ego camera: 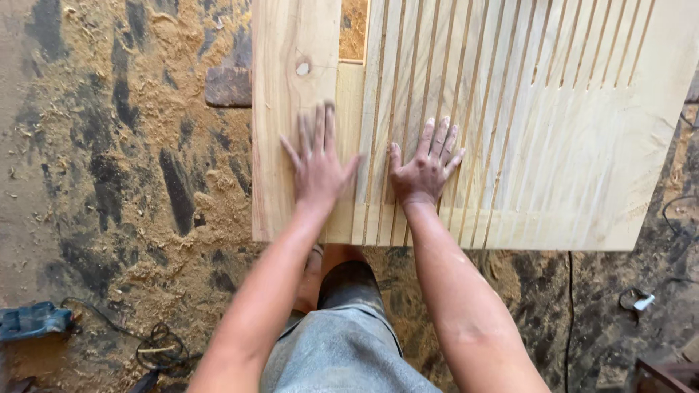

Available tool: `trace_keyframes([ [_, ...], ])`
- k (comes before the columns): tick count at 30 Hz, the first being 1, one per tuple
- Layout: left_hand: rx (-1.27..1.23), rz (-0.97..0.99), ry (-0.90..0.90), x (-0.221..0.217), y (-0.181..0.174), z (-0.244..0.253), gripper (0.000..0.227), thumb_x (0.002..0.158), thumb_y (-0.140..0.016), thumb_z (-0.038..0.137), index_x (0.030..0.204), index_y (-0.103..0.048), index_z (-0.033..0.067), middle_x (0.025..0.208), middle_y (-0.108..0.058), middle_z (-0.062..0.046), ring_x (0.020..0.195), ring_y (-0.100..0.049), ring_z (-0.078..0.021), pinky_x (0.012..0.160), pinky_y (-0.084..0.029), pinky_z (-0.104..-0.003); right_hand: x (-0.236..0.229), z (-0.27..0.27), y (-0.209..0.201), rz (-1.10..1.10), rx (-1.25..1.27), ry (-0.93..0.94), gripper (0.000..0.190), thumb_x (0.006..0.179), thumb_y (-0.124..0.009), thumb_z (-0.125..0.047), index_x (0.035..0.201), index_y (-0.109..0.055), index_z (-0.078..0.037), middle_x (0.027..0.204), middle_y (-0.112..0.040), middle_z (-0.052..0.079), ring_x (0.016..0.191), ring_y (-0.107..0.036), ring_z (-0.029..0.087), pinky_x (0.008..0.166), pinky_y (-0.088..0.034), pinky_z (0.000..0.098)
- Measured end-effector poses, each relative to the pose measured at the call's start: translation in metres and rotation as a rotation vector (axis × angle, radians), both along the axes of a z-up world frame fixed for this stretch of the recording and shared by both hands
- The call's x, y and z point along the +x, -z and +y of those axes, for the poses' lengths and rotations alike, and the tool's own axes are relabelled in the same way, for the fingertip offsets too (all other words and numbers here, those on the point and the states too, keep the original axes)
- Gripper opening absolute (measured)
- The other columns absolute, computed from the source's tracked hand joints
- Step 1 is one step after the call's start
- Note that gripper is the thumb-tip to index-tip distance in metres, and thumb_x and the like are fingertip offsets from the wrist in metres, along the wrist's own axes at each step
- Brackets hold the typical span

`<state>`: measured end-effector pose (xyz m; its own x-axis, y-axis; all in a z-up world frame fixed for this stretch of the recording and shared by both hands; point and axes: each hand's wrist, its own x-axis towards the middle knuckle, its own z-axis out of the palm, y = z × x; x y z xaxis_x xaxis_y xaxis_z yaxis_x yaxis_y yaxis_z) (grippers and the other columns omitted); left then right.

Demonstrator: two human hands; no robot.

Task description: The person sands a large wooden board with a sanding block, moving back and forth along the grain and grooves. The person then flips the board and continues sanding the edges and a rectangular cutout.

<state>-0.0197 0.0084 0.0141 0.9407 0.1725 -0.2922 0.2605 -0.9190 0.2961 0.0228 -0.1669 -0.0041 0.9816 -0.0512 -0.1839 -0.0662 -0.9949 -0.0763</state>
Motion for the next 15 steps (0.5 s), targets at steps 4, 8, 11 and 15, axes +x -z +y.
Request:
trace_keyframes([
  [4,0.023,0.123,0.071,-0.105,-0.020,-0.012,0.094,0.089,-0.031,0.073,0.153,0.002,0.0125,0.160,0.011,-0.003,0.145,0.014,-0.0289,0.110,0.006,-0.068,-0.004,-0.003,0.003,-0.005,0.002,0.000,0.082,0.094,-0.034,-0.064,0.152,-0.028,-0.006,0.163,-0.011,0.013,0.150,-0.006,0.029,0.117,-0.002,0.0615],
  [8,0.025,0.013,0.084,-0.102,-0.025,-0.012,0.095,0.086,-0.029,0.075,0.152,0.001,0.0129,0.159,0.010,-0.002,0.143,0.013,-0.0317,0.107,0.005,-0.068,0.002,0.000,0.001,-0.010,-0.007,0.003,0.081,0.095,-0.033,-0.064,0.151,-0.029,-0.006,0.162,-0.011,0.013,0.150,-0.006,0.030,0.117,-0.002,0.0622],
  [11,0.014,0.158,0.058,-0.023,-0.018,-0.001,0.097,0.088,-0.030,0.077,0.154,0.002,0.0135,0.161,0.010,-0.002,0.147,0.010,-0.0302,0.113,0.005,-0.066,0.000,-0.001,0.003,-0.011,-0.013,0.000,0.082,0.094,-0.032,-0.065,0.152,-0.028,-0.007,0.162,-0.010,0.013,0.150,-0.005,0.029,0.117,-0.002,0.0621],
  [15,-0.020,0.140,0.020,0.030,-0.005,0.006,0.099,0.089,-0.037,0.075,0.155,0.003,0.0125,0.161,0.010,-0.002,0.148,0.009,-0.0291,0.115,0.006,-0.066,-0.003,-0.004,0.004,0.017,-0.022,0.011,0.083,0.093,-0.033,-0.066,0.152,-0.026,-0.008,0.162,-0.009,0.012,0.150,-0.004,0.028,0.118,-0.002,0.0607],
])
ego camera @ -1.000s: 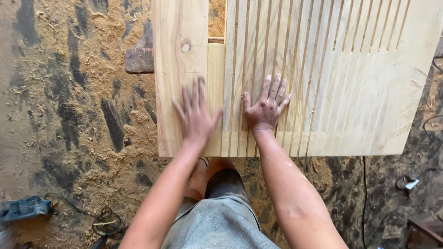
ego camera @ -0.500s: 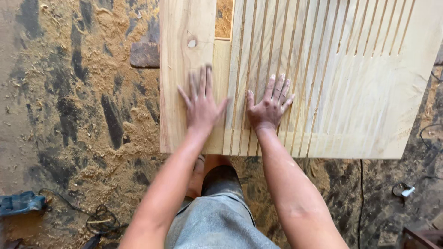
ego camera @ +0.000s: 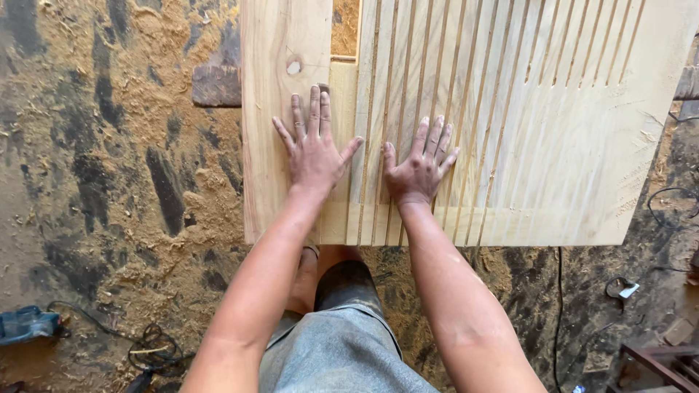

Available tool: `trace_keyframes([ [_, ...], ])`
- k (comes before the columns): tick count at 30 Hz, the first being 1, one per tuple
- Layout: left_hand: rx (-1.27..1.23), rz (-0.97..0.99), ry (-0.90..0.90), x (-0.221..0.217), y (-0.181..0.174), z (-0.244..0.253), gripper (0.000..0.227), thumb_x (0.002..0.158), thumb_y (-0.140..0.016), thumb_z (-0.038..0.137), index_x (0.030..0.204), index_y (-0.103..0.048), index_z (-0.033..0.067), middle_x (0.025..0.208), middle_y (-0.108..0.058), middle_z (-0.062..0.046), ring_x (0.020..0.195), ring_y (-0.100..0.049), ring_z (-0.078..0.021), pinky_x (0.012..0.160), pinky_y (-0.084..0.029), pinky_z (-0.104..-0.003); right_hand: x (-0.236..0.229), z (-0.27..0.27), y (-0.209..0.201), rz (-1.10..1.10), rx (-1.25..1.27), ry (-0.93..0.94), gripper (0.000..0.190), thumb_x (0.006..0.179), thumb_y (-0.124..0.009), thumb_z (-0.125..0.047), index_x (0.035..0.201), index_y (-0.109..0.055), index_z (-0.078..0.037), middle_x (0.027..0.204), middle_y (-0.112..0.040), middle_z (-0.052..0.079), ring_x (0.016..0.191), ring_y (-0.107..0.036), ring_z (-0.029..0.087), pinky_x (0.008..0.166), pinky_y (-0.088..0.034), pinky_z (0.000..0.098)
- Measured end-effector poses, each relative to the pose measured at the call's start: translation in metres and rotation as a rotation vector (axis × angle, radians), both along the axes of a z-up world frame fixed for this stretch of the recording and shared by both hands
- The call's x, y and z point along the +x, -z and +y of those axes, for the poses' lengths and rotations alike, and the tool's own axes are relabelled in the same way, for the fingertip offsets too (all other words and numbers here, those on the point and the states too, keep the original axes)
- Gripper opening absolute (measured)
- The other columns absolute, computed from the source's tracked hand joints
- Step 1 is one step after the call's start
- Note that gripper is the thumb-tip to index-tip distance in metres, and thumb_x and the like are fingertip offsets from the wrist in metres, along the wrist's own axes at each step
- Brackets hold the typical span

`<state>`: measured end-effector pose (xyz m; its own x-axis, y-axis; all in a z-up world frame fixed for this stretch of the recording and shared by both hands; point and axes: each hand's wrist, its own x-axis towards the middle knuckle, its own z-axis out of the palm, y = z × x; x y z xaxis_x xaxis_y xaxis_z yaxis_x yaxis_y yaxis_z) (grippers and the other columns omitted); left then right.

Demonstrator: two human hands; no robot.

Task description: The person sands a large wooden board with a sanding block, moving back and forth along the grain and grooves. The person then flips the board and continues sanding the edges and a rectangular cutout.

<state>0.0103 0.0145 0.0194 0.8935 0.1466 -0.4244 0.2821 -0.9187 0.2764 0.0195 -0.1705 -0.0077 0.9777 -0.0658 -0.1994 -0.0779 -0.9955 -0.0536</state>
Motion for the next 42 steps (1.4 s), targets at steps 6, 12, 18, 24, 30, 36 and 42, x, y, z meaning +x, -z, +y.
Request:
trace_keyframes([
  [6,-0.003,-0.120,0.048,-0.124,-0.018,-0.015,0.096,0.088,-0.037,0.072,0.152,0.002,0.0121,0.159,0.010,-0.003,0.144,0.011,-0.0303,0.108,0.007,-0.069,0.002,0.004,-0.006,0.007,-0.021,-0.009,0.082,0.094,-0.034,-0.065,0.153,-0.024,-0.008,0.163,-0.009,0.011,0.150,-0.003,0.028,0.118,-0.003,0.0601],
  [12,0.020,-0.154,0.057,-0.072,-0.004,-0.009,0.096,0.089,-0.036,0.073,0.153,0.000,0.0111,0.160,0.009,-0.003,0.146,0.009,-0.0319,0.112,0.004,-0.068,0.002,0.002,0.000,0.008,-0.020,-0.008,0.082,0.095,-0.033,-0.065,0.153,-0.025,-0.008,0.163,-0.009,0.012,0.150,-0.005,0.029,0.118,-0.003,0.0612],
  [18,-0.007,-0.069,0.014,-0.019,0.008,0.002,0.094,0.095,-0.040,0.071,0.155,0.003,0.0125,0.161,0.010,-0.003,0.148,0.008,-0.0301,0.114,0.004,-0.069,0.003,0.000,0.002,-0.010,-0.022,-0.014,0.082,0.094,-0.034,-0.065,0.153,-0.025,-0.008,0.162,-0.011,0.013,0.150,-0.006,0.030,0.117,-0.003,0.0611],
  [24,0.022,-0.145,0.114,-0.179,-0.027,-0.004,0.094,0.088,-0.032,0.070,0.151,0.006,0.0116,0.158,0.012,-0.006,0.144,0.008,-0.0313,0.108,0.005,-0.070,0.001,0.000,-0.001,0.008,-0.003,-0.005,0.082,0.093,-0.034,-0.063,0.152,-0.025,-0.008,0.163,-0.011,0.012,0.150,-0.006,0.029,0.117,-0.003,0.0609],
  [30,0.099,-0.052,0.139,-0.109,0.017,0.016,0.097,0.090,-0.031,0.074,0.154,0.003,0.0097,0.160,0.013,-0.004,0.146,0.012,-0.0312,0.112,0.004,-0.068,0.005,0.004,-0.004,0.004,0.007,-0.005,0.081,0.095,-0.036,-0.062,0.153,-0.025,-0.008,0.163,-0.010,0.012,0.150,-0.004,0.028,0.118,-0.003,0.0610],
  [36,-0.024,-0.097,0.048,-0.098,0.003,0.012,0.096,0.093,-0.030,0.072,0.155,0.005,0.0082,0.161,0.014,-0.006,0.147,0.014,-0.0299,0.113,0.008,-0.068,0.000,0.003,-0.004,0.015,-0.011,0.001,0.081,0.095,-0.037,-0.062,0.153,-0.026,-0.007,0.163,-0.009,0.012,0.150,-0.004,0.029,0.119,-0.004,0.0595],
  [42,0.022,-0.056,0.078,-0.166,-0.011,0.000,0.095,0.088,-0.030,0.071,0.152,0.006,0.0114,0.159,0.015,-0.004,0.144,0.015,-0.0307,0.109,0.008,-0.068,0.004,0.006,-0.005,-0.001,-0.010,-0.004,0.081,0.095,-0.037,-0.063,0.153,-0.025,-0.007,0.162,-0.008,0.011,0.150,-0.004,0.028,0.118,-0.003,0.0596],
])
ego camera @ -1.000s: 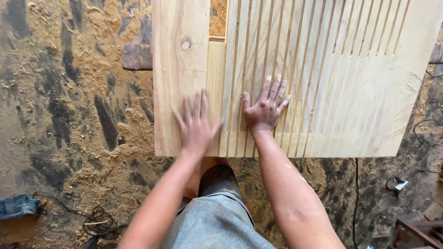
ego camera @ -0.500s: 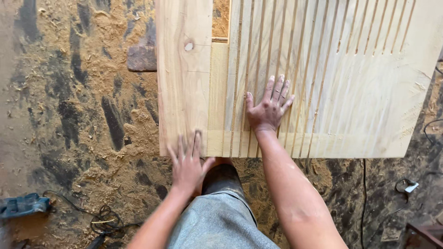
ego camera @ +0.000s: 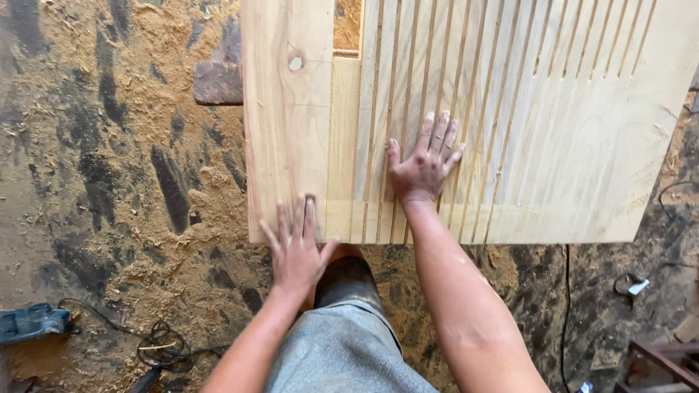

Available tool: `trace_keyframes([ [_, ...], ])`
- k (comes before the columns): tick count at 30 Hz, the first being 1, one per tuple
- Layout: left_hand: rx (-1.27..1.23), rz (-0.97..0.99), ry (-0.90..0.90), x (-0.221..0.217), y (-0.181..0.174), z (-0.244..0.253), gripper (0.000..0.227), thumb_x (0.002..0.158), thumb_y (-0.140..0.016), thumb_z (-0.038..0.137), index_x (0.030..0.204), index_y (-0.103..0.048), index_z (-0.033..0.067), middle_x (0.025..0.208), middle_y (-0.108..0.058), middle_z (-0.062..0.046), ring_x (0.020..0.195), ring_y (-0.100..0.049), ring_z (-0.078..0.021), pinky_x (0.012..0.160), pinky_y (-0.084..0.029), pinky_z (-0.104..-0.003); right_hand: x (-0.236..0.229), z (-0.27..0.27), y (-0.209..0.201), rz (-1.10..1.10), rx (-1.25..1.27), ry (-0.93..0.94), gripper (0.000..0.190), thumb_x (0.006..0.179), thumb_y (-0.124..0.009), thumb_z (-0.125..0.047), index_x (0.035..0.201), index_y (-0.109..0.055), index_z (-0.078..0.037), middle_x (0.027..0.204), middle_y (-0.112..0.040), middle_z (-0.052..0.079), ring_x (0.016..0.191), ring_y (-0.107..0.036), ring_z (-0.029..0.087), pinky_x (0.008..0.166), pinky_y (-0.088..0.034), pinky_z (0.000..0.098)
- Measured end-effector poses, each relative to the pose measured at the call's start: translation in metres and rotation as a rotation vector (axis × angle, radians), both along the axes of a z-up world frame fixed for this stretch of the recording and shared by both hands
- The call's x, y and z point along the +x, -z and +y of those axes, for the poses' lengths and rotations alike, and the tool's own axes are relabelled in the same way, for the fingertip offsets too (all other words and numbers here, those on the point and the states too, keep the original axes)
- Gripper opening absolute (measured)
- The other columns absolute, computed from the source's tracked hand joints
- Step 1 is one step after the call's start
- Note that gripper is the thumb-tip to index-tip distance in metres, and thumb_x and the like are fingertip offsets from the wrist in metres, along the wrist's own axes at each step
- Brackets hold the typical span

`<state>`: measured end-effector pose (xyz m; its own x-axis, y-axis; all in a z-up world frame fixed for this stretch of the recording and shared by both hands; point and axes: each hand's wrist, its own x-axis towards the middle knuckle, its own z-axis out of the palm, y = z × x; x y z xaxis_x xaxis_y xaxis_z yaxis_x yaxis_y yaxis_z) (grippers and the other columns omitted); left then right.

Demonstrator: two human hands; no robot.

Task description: The person sands a large wooden board with a sanding block, moving back and forth along the grain and grooves. The person then flips the board and continues sanding the edges and a rectangular cutout.

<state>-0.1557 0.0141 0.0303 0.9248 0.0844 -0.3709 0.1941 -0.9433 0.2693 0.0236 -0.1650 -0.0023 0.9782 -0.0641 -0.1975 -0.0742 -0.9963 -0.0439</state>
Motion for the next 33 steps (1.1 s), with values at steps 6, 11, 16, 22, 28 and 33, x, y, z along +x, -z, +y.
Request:
trace_keyframes([
  [6,0.012,0.050,-0.060,0.134,0.022,0.029,0.096,0.093,-0.031,0.076,0.154,0.009,0.0123,0.162,0.012,-0.003,0.148,0.013,-0.0297,0.115,0.007,-0.067,-0.002,0.001,-0.002,0.016,-0.004,0.012,0.081,0.096,-0.037,-0.063,0.153,-0.024,-0.007,0.163,-0.008,0.012,0.151,-0.004,0.027,0.119,-0.003,0.0593],
  [11,-0.050,-0.038,-0.088,0.067,0.001,0.019,0.095,0.091,-0.032,0.073,0.154,0.005,0.0115,0.161,0.011,-0.004,0.146,0.012,-0.0305,0.113,0.008,-0.067,0.009,0.005,-0.001,-0.019,0.045,-0.004,0.081,0.095,-0.037,-0.061,0.153,-0.024,-0.007,0.163,-0.009,0.013,0.150,-0.004,0.028,0.119,-0.002,0.0590],
  [16,0.082,-0.067,-0.032,-0.002,0.002,0.022,0.090,0.090,-0.024,0.073,0.154,0.002,0.0160,0.161,0.006,-0.002,0.145,0.010,-0.0316,0.111,0.008,-0.065,-0.003,0.001,-0.004,0.009,0.028,0.002,0.081,0.095,-0.039,-0.060,0.153,-0.024,-0.006,0.163,-0.010,0.013,0.150,-0.004,0.029,0.118,-0.002,0.0593],
  [22,0.024,0.023,-0.150,0.125,0.017,0.065,0.088,0.095,-0.021,0.072,0.156,0.001,0.0126,0.163,0.006,-0.004,0.148,0.009,-0.0297,0.114,0.009,-0.063,-0.003,-0.001,0.002,-0.003,0.032,0.009,0.082,0.094,-0.039,-0.061,0.153,-0.024,-0.006,0.163,-0.011,0.014,0.150,-0.004,0.030,0.117,-0.001,0.0599],
  [28,-0.015,-0.065,-0.173,0.022,-0.004,0.035,0.087,0.093,-0.031,0.068,0.155,-0.001,0.0150,0.162,0.004,-0.004,0.148,0.009,-0.0251,0.115,0.012,-0.061,0.001,0.000,0.001,-0.033,0.042,-0.012,0.081,0.094,-0.038,-0.061,0.153,-0.025,-0.006,0.163,-0.011,0.013,0.150,-0.004,0.029,0.118,-0.002,0.0600],
  [33,-0.006,-0.169,-0.144,-0.030,0.015,0.036,0.085,0.093,-0.030,0.064,0.153,0.000,0.0121,0.161,0.004,-0.007,0.146,0.010,-0.0314,0.111,0.011,-0.064,-0.001,-0.002,0.005,0.000,0.024,0.011,0.082,0.094,-0.038,-0.061,0.153,-0.026,-0.006,0.163,-0.011,0.013,0.150,-0.005,0.029,0.118,-0.001,0.0603],
])
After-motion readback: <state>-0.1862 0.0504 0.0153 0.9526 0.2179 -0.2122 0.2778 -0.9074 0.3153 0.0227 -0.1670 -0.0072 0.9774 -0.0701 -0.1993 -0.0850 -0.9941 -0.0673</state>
